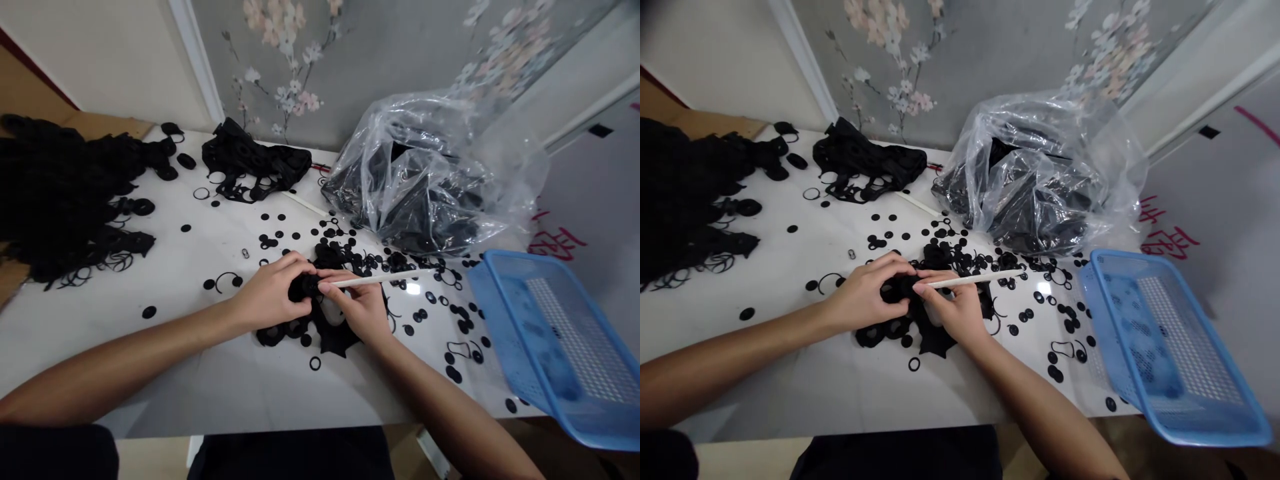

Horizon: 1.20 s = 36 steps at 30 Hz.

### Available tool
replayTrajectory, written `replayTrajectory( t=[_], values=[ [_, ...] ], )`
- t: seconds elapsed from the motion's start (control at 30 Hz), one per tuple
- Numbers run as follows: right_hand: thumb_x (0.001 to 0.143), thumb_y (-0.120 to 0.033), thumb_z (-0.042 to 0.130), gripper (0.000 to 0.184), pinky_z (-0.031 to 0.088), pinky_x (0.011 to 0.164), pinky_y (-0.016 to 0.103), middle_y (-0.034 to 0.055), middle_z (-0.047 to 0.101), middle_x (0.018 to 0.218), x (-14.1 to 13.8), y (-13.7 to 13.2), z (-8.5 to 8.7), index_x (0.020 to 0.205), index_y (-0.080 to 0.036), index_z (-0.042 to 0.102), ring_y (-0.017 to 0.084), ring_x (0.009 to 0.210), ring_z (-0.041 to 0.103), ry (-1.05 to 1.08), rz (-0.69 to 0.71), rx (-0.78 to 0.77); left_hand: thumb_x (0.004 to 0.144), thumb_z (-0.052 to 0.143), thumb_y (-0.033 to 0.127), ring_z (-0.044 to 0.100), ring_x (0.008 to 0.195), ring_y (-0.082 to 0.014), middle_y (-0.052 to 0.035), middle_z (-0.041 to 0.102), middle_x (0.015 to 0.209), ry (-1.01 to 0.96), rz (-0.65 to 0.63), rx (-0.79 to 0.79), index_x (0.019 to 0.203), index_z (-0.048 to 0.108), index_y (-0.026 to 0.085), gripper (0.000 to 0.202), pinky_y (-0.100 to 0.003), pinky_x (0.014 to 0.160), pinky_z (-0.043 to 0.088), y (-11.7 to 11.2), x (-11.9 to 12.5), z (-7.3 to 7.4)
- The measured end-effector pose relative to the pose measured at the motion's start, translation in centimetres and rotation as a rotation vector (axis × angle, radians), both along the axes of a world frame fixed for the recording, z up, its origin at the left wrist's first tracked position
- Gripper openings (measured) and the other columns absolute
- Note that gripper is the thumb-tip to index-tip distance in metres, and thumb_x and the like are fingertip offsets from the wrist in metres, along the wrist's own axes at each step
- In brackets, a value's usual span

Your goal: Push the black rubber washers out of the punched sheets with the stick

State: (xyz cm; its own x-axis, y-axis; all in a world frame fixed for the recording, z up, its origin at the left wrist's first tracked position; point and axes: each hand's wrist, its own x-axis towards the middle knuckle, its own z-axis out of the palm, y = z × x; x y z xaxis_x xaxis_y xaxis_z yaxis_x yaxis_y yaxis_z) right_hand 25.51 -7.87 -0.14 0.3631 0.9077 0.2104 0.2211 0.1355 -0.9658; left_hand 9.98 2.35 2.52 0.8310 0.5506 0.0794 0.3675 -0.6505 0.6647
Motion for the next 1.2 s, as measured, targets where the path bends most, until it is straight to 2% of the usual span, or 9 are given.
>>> replayTrajectory(
  t=[0.2, 0.33, 0.6, 0.7, 0.8, 0.9, 0.97, 1.1, 1.2],
  values=[
    [0.083, -0.023, 0.068, 0.008, 0.058, 0.083, 0.046, 0.0043, 0.074, 0.098, 0.1, 0.2, -0.1, 0.083, -0.028, 0.074, 0.024, 0.094, 0.068, -0.505, 0.033, 0.199, 0.07, 0.06, 0.026, 0.064, 0.087, -0.0178, -0.0012, 0.06, 0.106, 0.019, -0.017, 0.032, 0.103, 0.057, 0.023, 0.033, -0.03, 0.076, 0.052, -0.3, 0.1, -0.4],
    [0.086, -0.018, 0.064, 0.018, 0.056, 0.089, 0.045, 0.0023, 0.074, 0.1, 0.6, 0.0, 0.0, 0.097, -0.029, 0.072, 0.023, 0.1, 0.067, -0.679, 0.056, 0.319, 0.071, 0.06, 0.024, 0.064, 0.085, -0.018, -0.0012, 0.06, 0.104, 0.005, 0.005, 0.057, 0.102, 0.057, 0.022, 0.032, -0.031, 0.074, 0.052, -0.3, 0.0, -0.2],
    [0.089, -0.017, 0.06, 0.025, 0.056, 0.072, 0.036, 0.003, 0.074, 0.106, 1.4, -0.8, -0.1, 0.111, -0.027, 0.066, 0.02, 0.092, 0.069, -0.842, 0.158, 0.368, 0.073, 0.061, 0.027, 0.064, 0.086, -0.0189, -0.0014, 0.062, 0.101, 0.029, 0.012, 0.025, 0.098, 0.057, 0.021, 0.027, -0.032, 0.075, 0.052, -0.3, -0.1, 0.5],
    [0.088, -0.013, 0.059, 0.027, 0.055, 0.066, 0.036, 0.003, 0.074, 0.105, 1.1, -0.8, -0.1, 0.108, -0.029, 0.066, 0.02, 0.085, 0.07, -0.785, 0.058, 0.436, 0.072, 0.06, 0.027, 0.063, 0.087, -0.0199, -0.0022, 0.062, 0.102, 0.056, 0.007, 0.027, 0.099, 0.057, 0.021, 0.029, -0.033, 0.075, 0.051, -0.4, -0.1, 0.5],
    [0.088, -0.01, 0.056, 0.025, 0.057, 0.066, 0.037, 0.0028, 0.075, 0.093, 1.4, -0.7, 0.7, 0.1, -0.029, 0.067, 0.022, 0.085, 0.072, -0.55, -0.167, 0.474, 0.07, 0.059, 0.027, 0.063, 0.09, -0.0222, -0.0031, 0.061, 0.103, 0.13, -0.014, 0.051, 0.1, 0.057, 0.02, 0.031, -0.035, 0.075, 0.051, -0.5, -0.1, 0.6],
    [0.087, -0.018, 0.06, 0.012, 0.057, 0.072, 0.039, 0.0031, 0.074, 0.086, 3.0, -0.8, 2.0, 0.09, -0.025, 0.07, 0.023, 0.082, 0.071, -0.379, -0.411, 0.357, 0.071, 0.055, 0.028, 0.061, 0.086, -0.0215, -0.0042, 0.06, 0.104, 0.207, -0.047, 0.078, 0.101, 0.056, 0.019, 0.031, -0.033, 0.071, 0.049, -0.1, -0.3, 1.4],
    [0.085, -0.025, 0.064, 0.007, 0.056, 0.075, 0.039, 0.0043, 0.074, 0.086, 4.6, -1.1, 2.8, 0.085, -0.022, 0.071, 0.023, 0.083, 0.07, -0.355, -0.462, 0.217, 0.074, 0.051, 0.025, 0.059, 0.079, -0.0185, -0.0043, 0.057, 0.108, 0.256, -0.036, 0.089, 0.103, 0.054, 0.019, 0.031, -0.032, 0.067, 0.047, 0.8, -0.7, 2.5],
    [0.081, -0.035, 0.068, 0.015, 0.054, 0.073, 0.035, 0.0065, 0.073, 0.089, 7.2, -2.2, 3.1, 0.077, -0.02, 0.07, 0.024, 0.089, 0.068, -0.309, -0.319, -0.007, 0.073, 0.046, 0.016, 0.055, 0.088, -0.0198, -0.0065, 0.051, 0.117, 0.246, 0.049, 0.196, 0.112, 0.051, 0.019, 0.04, -0.032, 0.072, 0.047, 2.4, -1.0, 4.6],
    [0.082, -0.037, 0.068, 0.017, 0.053, 0.065, 0.031, 0.0035, 0.072, 0.08, 7.2, -3.2, 2.7, 0.079, -0.021, 0.071, 0.019, 0.074, 0.067, -0.211, -0.21, -0.123, 0.075, 0.045, 0.014, 0.054, 0.096, -0.0211, -0.0071, 0.05, 0.118, 0.196, -0.049, 0.23, 0.117, 0.053, 0.02, 0.043, -0.032, 0.076, 0.048, 2.1, 0.1, 4.7]
  ],
)
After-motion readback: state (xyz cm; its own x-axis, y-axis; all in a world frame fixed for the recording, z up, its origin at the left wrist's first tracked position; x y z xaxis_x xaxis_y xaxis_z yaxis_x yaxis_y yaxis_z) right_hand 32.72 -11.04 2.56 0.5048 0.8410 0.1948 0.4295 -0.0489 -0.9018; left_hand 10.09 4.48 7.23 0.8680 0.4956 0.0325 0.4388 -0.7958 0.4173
